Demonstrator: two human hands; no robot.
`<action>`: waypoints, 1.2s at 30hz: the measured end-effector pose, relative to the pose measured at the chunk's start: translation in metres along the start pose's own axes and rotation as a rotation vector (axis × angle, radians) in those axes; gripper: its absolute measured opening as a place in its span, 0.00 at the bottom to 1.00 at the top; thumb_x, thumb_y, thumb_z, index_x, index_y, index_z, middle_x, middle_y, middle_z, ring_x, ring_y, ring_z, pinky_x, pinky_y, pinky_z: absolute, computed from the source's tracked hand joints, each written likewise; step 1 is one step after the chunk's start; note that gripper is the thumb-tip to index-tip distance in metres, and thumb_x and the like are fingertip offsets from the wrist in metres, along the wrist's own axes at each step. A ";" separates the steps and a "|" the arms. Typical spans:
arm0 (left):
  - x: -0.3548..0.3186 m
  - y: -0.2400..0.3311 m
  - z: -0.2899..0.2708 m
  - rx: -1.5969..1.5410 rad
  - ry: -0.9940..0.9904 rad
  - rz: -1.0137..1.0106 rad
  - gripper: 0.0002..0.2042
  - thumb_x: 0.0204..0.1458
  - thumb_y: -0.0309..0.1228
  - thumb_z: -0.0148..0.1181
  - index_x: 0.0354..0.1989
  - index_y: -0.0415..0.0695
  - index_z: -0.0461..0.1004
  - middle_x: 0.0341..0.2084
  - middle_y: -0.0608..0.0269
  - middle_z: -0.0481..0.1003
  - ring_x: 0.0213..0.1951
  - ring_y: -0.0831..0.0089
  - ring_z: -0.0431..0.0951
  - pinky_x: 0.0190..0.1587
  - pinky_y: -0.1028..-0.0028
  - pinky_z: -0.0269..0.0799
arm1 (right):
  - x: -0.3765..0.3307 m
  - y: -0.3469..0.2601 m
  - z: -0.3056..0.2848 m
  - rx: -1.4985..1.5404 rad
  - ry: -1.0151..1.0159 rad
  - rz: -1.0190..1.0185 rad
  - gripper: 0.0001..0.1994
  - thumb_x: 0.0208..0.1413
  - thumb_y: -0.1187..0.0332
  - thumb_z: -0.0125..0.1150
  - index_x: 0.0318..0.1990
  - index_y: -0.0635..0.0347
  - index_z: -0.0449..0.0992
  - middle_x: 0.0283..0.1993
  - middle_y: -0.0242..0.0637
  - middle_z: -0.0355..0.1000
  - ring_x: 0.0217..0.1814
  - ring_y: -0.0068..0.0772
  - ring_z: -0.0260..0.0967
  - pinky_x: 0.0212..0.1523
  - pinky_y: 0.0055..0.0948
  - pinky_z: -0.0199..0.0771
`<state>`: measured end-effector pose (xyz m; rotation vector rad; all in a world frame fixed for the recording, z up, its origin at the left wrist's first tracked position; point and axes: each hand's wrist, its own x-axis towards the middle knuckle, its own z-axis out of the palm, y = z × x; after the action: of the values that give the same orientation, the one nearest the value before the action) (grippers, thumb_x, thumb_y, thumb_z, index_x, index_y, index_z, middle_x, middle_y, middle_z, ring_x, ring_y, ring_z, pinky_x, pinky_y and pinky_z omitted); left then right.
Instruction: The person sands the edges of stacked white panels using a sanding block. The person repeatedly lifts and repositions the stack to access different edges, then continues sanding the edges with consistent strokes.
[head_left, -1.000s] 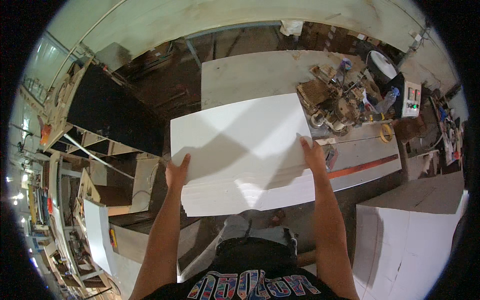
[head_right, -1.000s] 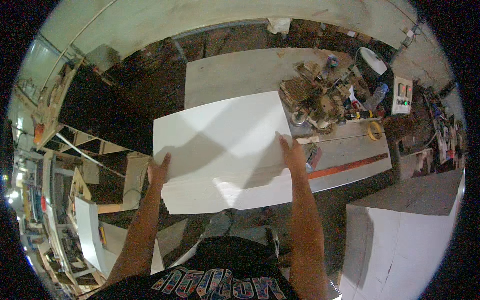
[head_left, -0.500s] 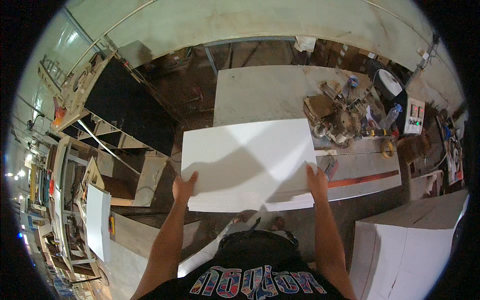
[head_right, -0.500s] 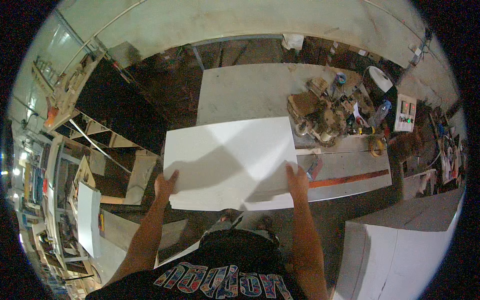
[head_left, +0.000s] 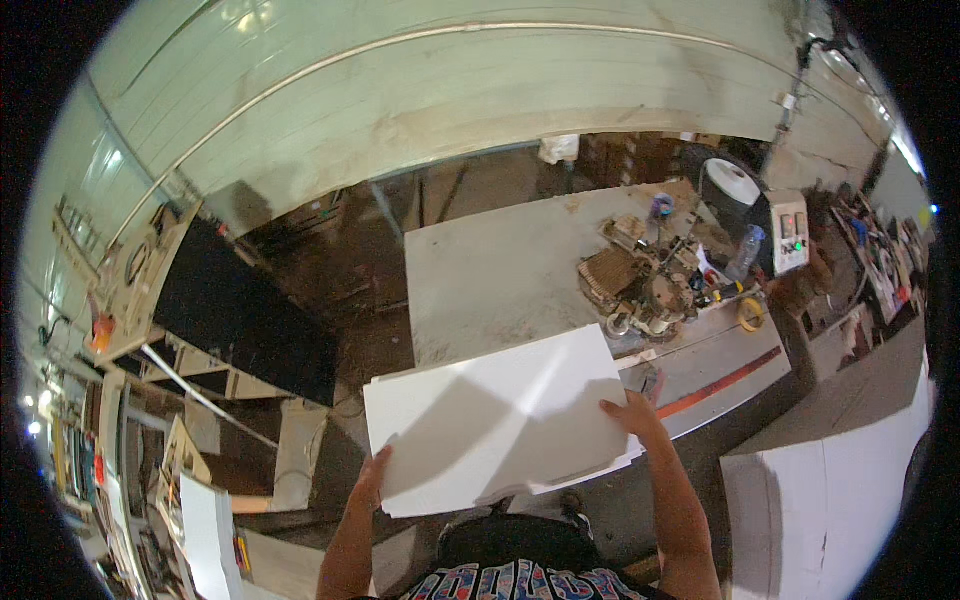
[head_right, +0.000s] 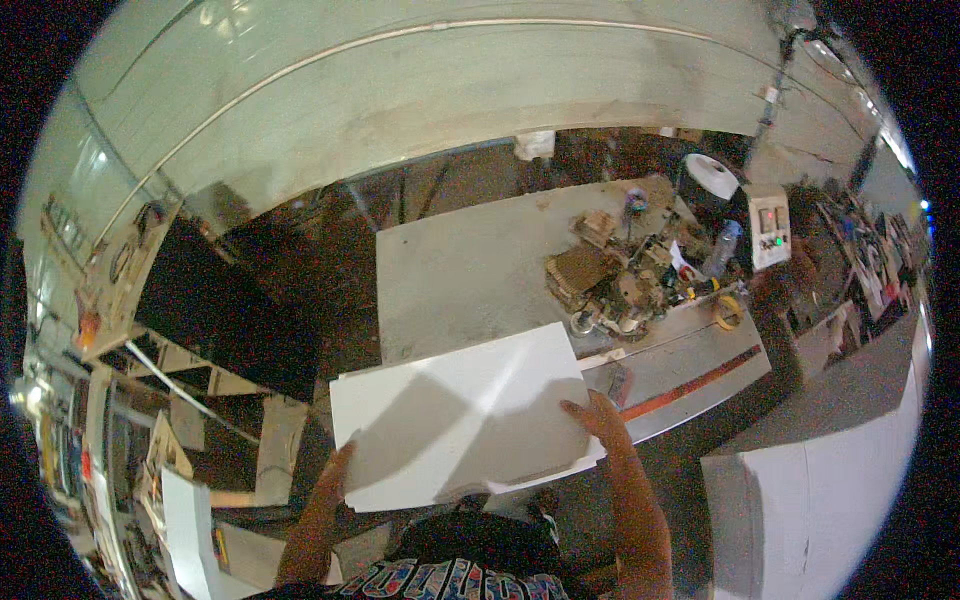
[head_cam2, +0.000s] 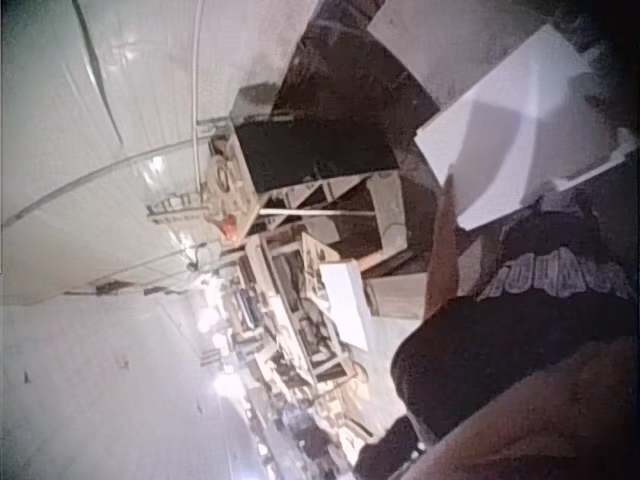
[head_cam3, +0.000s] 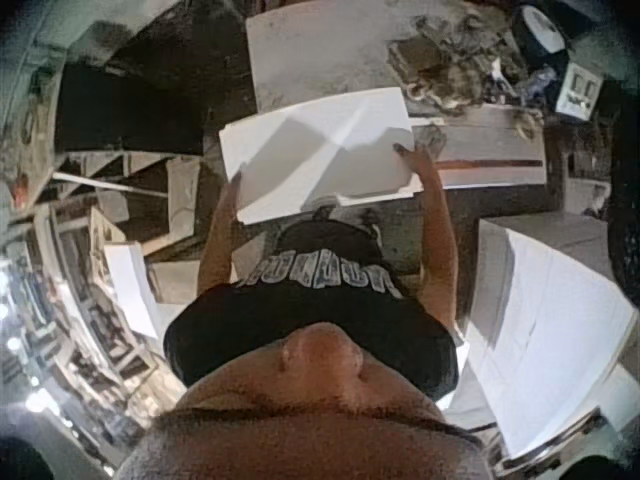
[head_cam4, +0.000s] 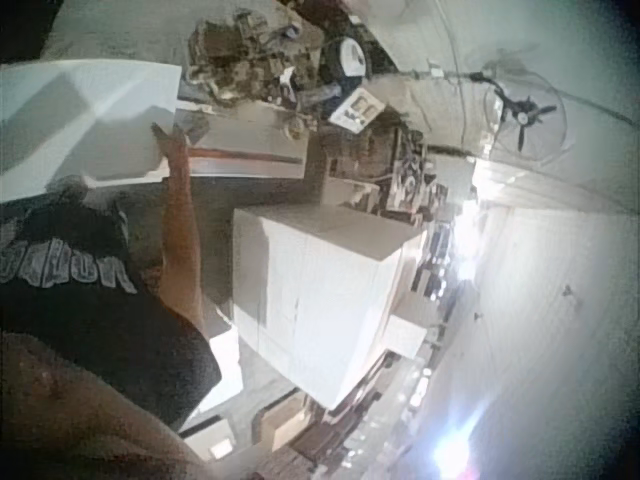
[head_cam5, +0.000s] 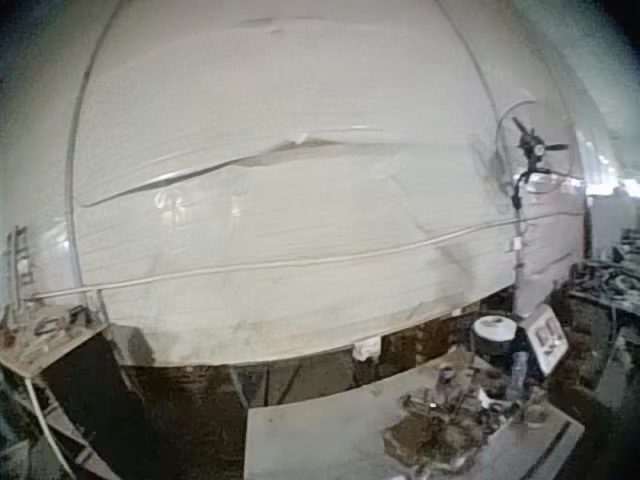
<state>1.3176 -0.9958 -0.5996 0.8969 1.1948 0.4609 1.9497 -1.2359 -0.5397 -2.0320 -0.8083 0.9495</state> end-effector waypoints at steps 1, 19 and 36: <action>-0.002 0.005 0.004 -0.058 -0.024 0.021 0.47 0.71 0.60 0.73 0.86 0.37 0.66 0.72 0.44 0.80 0.68 0.51 0.83 0.71 0.47 0.80 | 0.005 -0.004 0.005 0.002 0.034 0.014 0.27 0.71 0.54 0.81 0.66 0.66 0.88 0.56 0.48 0.92 0.56 0.45 0.91 0.59 0.47 0.90; -0.212 0.221 -0.004 0.200 0.423 0.163 0.44 0.61 0.56 0.75 0.79 0.40 0.74 0.69 0.44 0.81 0.65 0.47 0.83 0.69 0.43 0.78 | -0.034 -0.080 0.114 -0.107 0.177 -0.165 0.45 0.75 0.34 0.69 0.83 0.64 0.70 0.75 0.62 0.78 0.79 0.61 0.76 0.78 0.58 0.76; -0.363 0.408 0.352 0.650 0.094 0.403 0.41 0.66 0.48 0.80 0.79 0.35 0.69 0.62 0.46 0.84 0.61 0.59 0.87 0.65 0.57 0.83 | -0.177 -0.140 0.015 0.214 -0.350 -0.950 0.52 0.71 0.37 0.73 0.93 0.53 0.58 0.99 0.56 0.43 1.00 0.70 0.39 0.96 0.65 0.42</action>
<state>1.5817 -1.1441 -0.0247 1.7098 1.2726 0.4418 1.8120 -1.2936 -0.3694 -1.0689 -1.5774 0.7644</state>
